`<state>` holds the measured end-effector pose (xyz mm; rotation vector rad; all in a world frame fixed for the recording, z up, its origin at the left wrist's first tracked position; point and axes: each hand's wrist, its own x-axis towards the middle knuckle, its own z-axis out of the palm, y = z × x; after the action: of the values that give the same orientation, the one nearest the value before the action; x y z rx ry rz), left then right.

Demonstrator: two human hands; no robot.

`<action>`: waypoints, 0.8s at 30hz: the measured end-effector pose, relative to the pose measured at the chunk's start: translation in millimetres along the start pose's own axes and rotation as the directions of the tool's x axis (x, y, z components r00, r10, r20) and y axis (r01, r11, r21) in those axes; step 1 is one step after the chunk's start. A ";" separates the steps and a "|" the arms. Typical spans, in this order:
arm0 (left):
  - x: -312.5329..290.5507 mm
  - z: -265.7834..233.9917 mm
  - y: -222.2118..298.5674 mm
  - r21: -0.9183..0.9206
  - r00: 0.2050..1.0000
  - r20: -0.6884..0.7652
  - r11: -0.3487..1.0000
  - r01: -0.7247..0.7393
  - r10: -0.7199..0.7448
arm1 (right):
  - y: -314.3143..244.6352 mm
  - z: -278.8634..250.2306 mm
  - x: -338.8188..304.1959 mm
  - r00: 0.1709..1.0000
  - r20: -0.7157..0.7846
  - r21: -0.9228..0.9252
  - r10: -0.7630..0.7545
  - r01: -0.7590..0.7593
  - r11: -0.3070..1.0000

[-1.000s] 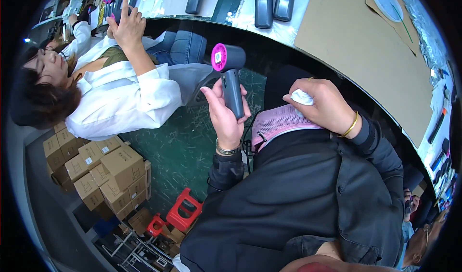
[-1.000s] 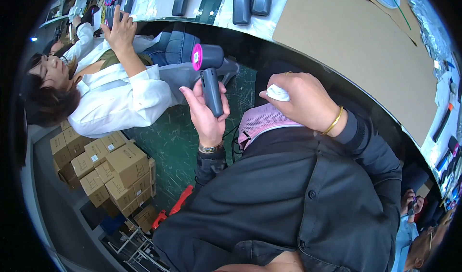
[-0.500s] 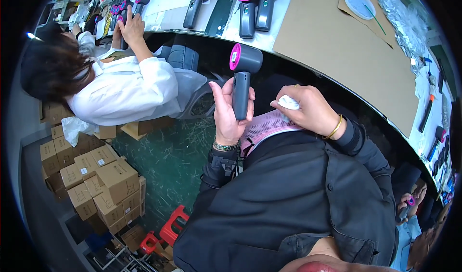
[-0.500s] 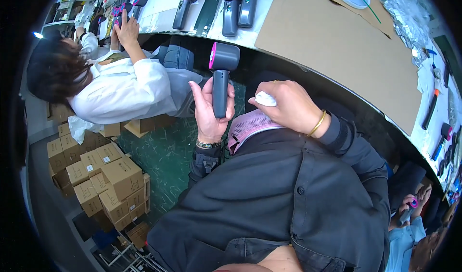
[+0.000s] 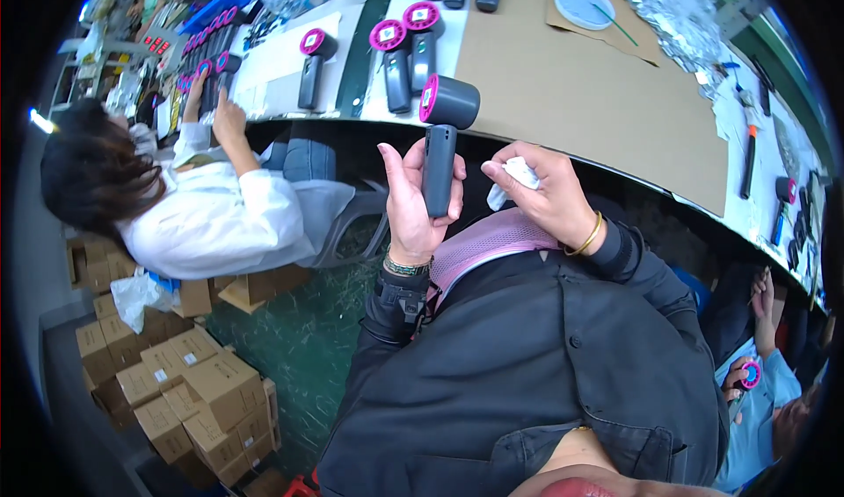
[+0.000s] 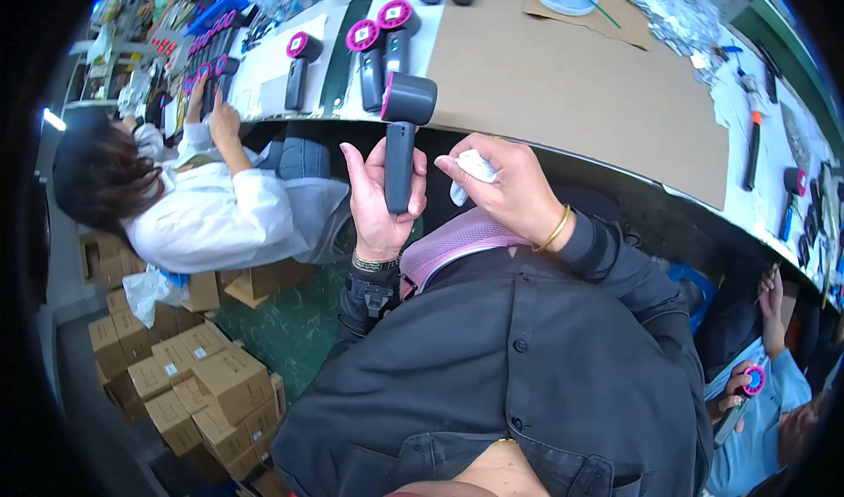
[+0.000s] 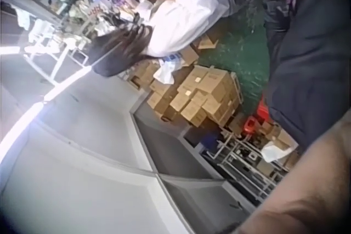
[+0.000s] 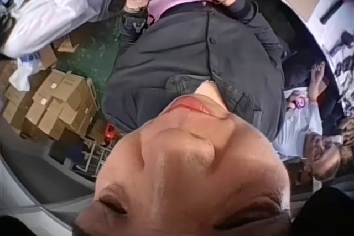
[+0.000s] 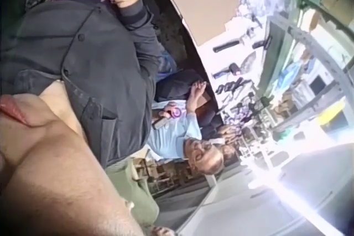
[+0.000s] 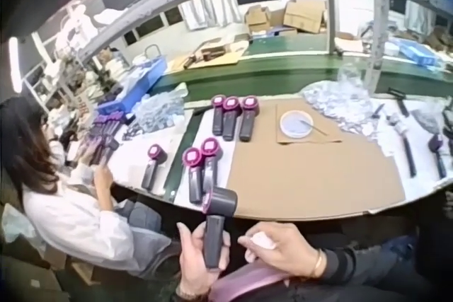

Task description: The person applies a substance to fan components with a stick, presses a small square onto each, and taps them with a mallet. They then wipe the fans with a cloth and point to different parts while speaking to another person.

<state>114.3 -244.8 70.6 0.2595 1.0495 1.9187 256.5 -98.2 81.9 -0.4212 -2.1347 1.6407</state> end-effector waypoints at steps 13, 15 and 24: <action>75.4 67.8 -21.3 0.110 0.952 0.276 0.989 0.101 -0.128 | 19.6 -47.9 -11.7 0.925 -0.373 0.316 0.078 0.048 0.947; 83.1 78.6 -27.0 0.107 0.950 0.278 0.987 0.116 -0.142 | 22.3 -50.3 -14.1 0.900 -0.428 0.285 0.077 0.053 0.957; 97.4 97.8 -46.7 0.162 0.944 0.317 0.986 0.047 -0.097 | 31.3 -52.4 -21.3 0.821 -0.570 0.102 0.016 0.051 0.993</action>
<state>141.3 -101.6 74.1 0.5945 0.9687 1.6616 300.6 -56.2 60.3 -0.7487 -1.5810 1.3839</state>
